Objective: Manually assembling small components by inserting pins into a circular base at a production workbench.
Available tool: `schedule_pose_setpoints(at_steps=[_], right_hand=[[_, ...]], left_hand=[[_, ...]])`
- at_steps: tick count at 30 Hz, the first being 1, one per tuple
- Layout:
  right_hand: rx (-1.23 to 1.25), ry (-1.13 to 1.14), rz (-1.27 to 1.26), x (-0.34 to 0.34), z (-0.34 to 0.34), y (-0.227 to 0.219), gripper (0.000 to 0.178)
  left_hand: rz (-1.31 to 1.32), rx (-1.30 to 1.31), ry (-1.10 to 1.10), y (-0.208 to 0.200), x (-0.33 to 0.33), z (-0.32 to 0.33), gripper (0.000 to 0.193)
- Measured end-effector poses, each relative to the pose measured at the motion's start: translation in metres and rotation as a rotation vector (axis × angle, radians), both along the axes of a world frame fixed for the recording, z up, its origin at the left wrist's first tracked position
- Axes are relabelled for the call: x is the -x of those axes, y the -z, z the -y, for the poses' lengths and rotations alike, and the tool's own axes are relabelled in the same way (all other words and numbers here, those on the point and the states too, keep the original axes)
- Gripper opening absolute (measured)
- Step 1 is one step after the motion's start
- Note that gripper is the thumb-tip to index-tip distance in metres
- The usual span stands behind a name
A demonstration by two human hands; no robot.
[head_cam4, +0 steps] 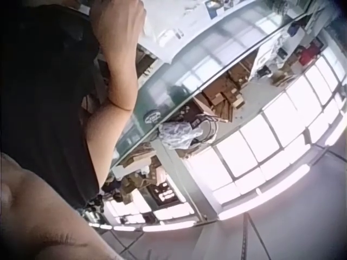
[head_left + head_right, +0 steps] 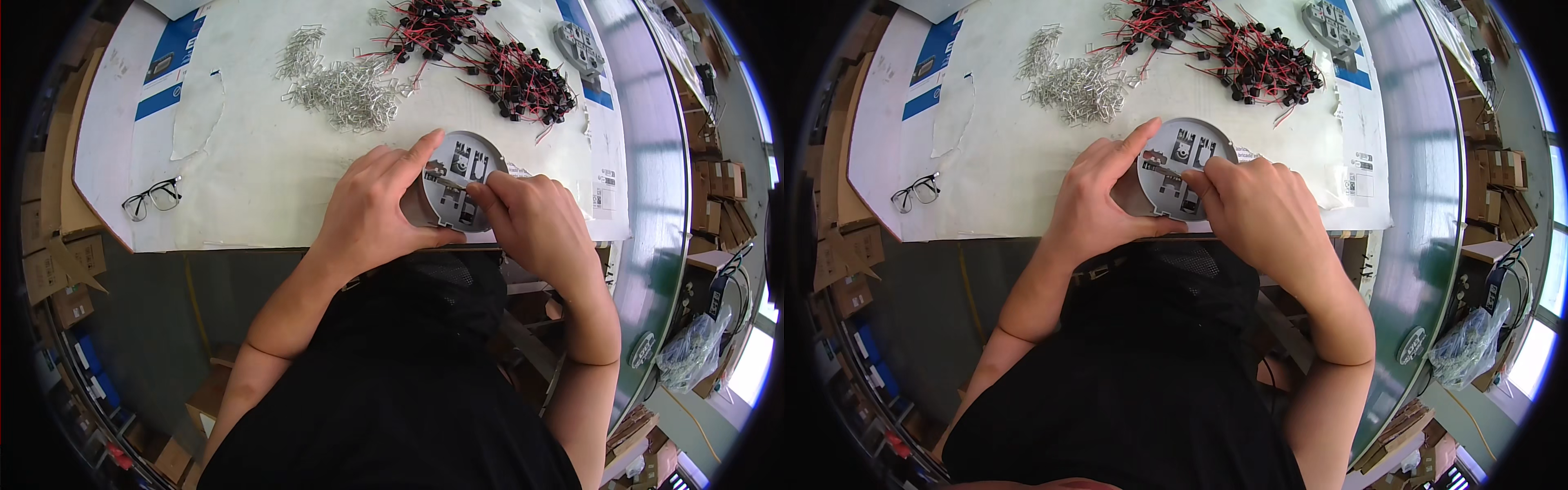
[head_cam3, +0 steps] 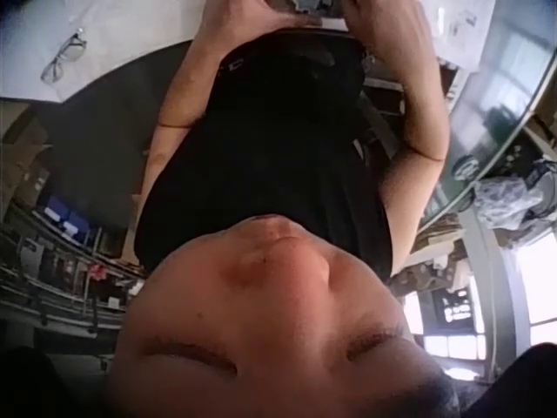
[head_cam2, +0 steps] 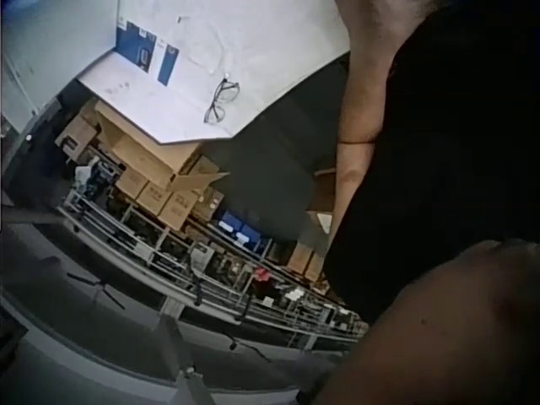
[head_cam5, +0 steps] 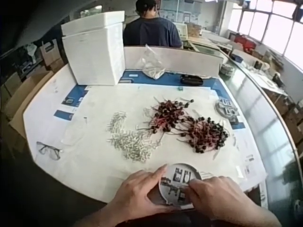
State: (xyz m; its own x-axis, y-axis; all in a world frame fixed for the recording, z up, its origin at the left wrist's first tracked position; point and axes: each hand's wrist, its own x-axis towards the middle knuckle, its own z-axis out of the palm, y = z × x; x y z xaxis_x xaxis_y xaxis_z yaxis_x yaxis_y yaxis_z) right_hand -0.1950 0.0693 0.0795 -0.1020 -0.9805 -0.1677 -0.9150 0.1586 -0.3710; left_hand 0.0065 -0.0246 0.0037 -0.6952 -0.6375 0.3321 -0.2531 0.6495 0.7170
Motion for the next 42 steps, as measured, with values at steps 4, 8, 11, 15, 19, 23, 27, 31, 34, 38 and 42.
schedule_pose_setpoints(at_steps=[4, 8, 11, 15, 19, 23, 27, 31, 34, 38, 42], right_hand=[[-0.015, 0.013, -0.001, 0.0, -0.001, -0.001, 0.037], [-0.014, 0.014, 0.009, -0.001, -0.001, -0.001, 0.036], [-0.021, 0.012, 0.036, 0.001, 0.001, -0.001, 0.036], [-0.046, 0.009, 0.095, 0.003, 0.003, -0.001, 0.035], [-0.063, 0.004, 0.119, 0.003, 0.007, -0.003, 0.036], [-0.075, -0.015, 0.08, -0.003, 0.012, -0.007, 0.038], [-0.083, -0.032, 0.01, -0.011, 0.015, -0.013, 0.038], [-0.089, -0.051, -0.052, -0.011, 0.018, -0.027, 0.038], [-0.118, -0.025, -0.055, -0.011, 0.02, -0.032, 0.038], [-0.099, -0.041, -0.029, -0.015, 0.02, -0.026, 0.039], [-0.11, -0.02, -0.013, -0.014, 0.021, -0.026, 0.041]], left_hand=[[-0.001, 0.01, -0.004, 0.0, 0.0, 0.0, 0.111], [-0.012, 0.028, 0.0, 0.001, 0.001, -0.001, 0.111], [-0.012, 0.02, -0.005, 0.001, 0.001, -0.001, 0.111], [-0.04, -0.006, -0.014, 0.0, 0.002, -0.002, 0.113], [-0.01, 0.042, 0.004, 0.002, 0.0, 0.0, 0.112], [-0.033, 0.009, -0.011, 0.001, 0.002, -0.002, 0.112], [-0.036, 0.032, -0.021, 0.002, 0.003, -0.002, 0.111], [-0.014, 0.068, -0.015, 0.005, 0.001, 0.0, 0.112], [0.006, 0.055, -0.012, 0.002, 0.001, -0.001, 0.112], [0.014, 0.055, -0.007, 0.003, -0.001, -0.002, 0.112], [0.017, 0.061, -0.008, 0.002, -0.001, -0.002, 0.112]])
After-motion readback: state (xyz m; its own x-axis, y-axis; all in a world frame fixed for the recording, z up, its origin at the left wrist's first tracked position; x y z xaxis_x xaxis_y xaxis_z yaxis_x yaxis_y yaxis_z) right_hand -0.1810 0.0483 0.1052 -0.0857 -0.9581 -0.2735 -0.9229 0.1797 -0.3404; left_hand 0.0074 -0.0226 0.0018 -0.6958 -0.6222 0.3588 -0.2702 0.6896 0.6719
